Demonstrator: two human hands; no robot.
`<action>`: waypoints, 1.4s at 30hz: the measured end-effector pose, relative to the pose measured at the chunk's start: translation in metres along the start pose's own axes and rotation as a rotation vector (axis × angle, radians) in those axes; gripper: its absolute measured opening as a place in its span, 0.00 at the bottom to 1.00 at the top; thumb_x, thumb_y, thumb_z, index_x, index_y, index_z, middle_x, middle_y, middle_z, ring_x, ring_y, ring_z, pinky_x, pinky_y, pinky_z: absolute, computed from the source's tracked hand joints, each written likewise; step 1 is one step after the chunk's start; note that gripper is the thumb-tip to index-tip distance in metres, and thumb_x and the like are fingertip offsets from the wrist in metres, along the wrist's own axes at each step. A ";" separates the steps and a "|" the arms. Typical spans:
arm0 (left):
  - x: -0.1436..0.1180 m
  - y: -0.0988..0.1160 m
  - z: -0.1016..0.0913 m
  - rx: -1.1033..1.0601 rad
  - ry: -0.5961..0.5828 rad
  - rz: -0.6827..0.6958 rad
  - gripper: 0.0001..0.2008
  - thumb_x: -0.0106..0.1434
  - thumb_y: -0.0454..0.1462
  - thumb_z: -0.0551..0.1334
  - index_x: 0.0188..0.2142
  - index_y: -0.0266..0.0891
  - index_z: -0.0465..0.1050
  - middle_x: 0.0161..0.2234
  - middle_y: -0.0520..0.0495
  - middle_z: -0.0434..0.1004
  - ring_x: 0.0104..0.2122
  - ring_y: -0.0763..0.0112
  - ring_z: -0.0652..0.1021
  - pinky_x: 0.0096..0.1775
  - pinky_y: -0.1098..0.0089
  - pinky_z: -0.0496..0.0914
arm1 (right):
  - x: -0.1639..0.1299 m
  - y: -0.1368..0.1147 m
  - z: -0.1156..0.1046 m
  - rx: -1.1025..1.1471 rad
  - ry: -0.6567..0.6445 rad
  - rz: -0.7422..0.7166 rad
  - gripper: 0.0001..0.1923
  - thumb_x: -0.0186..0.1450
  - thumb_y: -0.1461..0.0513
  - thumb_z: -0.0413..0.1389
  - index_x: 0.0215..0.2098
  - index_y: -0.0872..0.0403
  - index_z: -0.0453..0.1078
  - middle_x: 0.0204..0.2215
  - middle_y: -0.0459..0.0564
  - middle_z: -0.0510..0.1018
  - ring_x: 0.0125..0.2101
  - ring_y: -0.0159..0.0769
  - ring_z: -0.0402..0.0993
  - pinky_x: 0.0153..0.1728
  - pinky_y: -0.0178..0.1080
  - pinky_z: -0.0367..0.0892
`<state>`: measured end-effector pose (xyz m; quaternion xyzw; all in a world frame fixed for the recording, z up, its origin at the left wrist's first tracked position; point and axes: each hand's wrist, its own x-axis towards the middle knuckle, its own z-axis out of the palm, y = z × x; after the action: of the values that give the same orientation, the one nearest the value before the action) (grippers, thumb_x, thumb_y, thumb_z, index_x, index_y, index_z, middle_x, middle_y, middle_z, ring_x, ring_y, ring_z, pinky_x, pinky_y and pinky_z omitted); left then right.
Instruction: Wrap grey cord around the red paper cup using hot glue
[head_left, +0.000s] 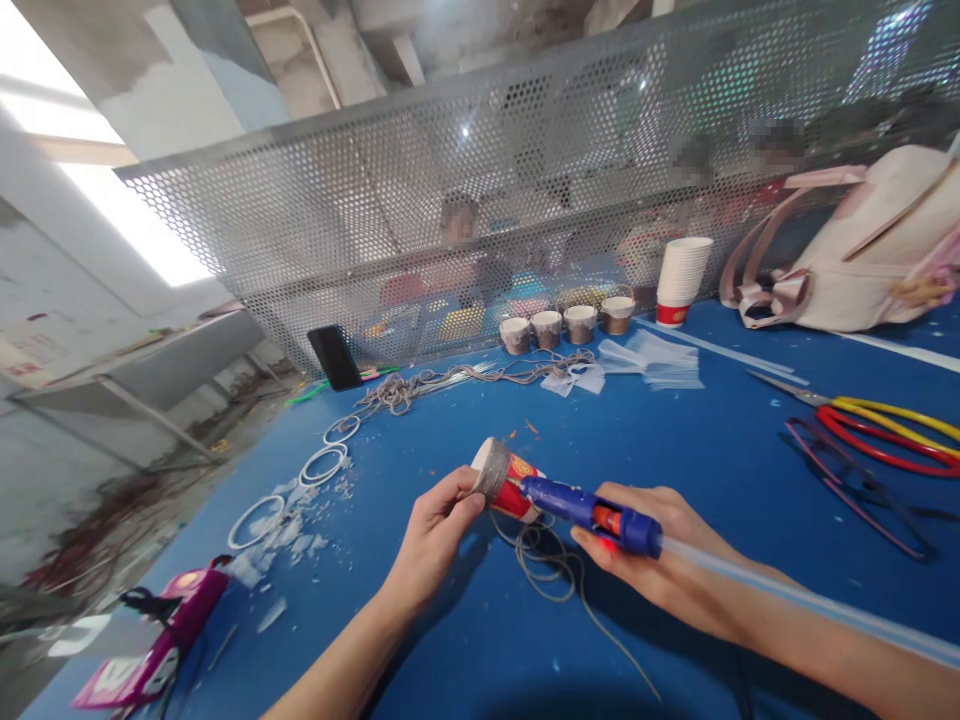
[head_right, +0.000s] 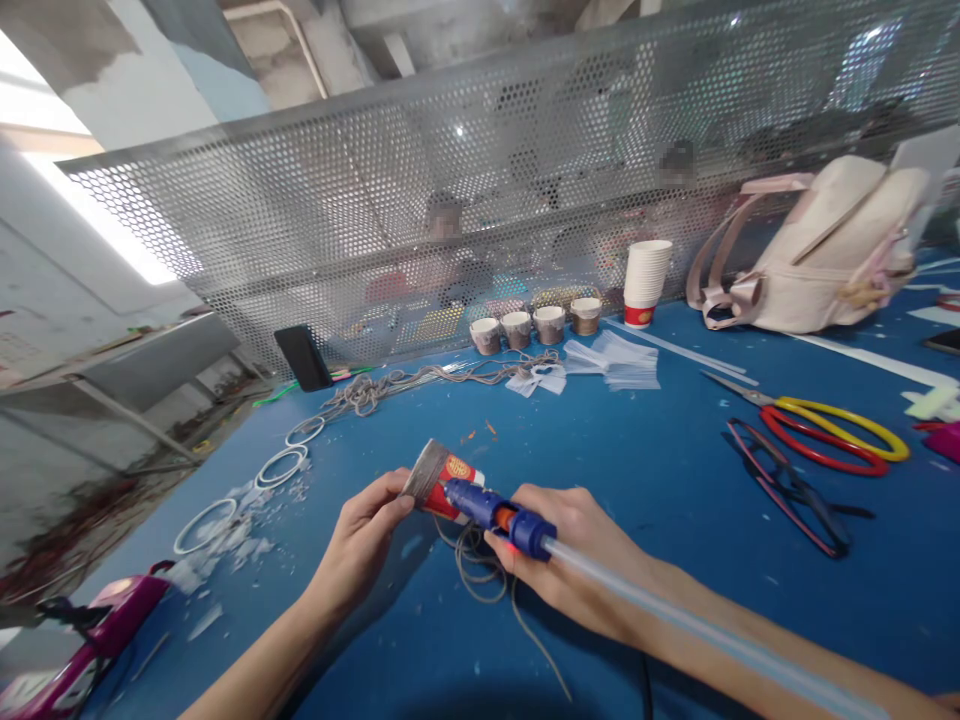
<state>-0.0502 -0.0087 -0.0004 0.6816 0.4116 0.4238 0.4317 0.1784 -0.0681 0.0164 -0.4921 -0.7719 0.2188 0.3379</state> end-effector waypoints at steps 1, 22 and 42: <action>0.000 0.001 0.000 0.001 -0.005 -0.001 0.09 0.59 0.37 0.57 0.28 0.38 0.74 0.30 0.48 0.74 0.33 0.67 0.71 0.38 0.69 0.66 | 0.001 0.001 -0.001 0.015 0.005 0.024 0.12 0.64 0.59 0.49 0.23 0.53 0.60 0.18 0.42 0.68 0.18 0.28 0.60 0.21 0.32 0.57; 0.001 0.000 0.000 0.013 0.009 -0.010 0.08 0.59 0.37 0.57 0.27 0.37 0.73 0.28 0.50 0.72 0.31 0.69 0.69 0.36 0.72 0.64 | -0.002 0.002 0.005 -0.064 -0.005 -0.057 0.10 0.63 0.61 0.50 0.24 0.53 0.60 0.19 0.43 0.69 0.19 0.29 0.64 0.22 0.32 0.57; 0.008 0.016 0.005 -0.530 0.214 -0.430 0.08 0.59 0.38 0.62 0.36 0.36 0.75 0.32 0.48 0.75 0.30 0.71 0.75 0.29 0.73 0.74 | 0.021 0.025 -0.008 0.366 0.212 0.390 0.22 0.61 0.46 0.49 0.27 0.55 0.71 0.14 0.45 0.71 0.19 0.34 0.69 0.22 0.34 0.62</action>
<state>-0.0404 -0.0069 0.0153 0.3953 0.4644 0.4842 0.6273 0.1933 -0.0385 0.0116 -0.5822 -0.5706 0.3626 0.4517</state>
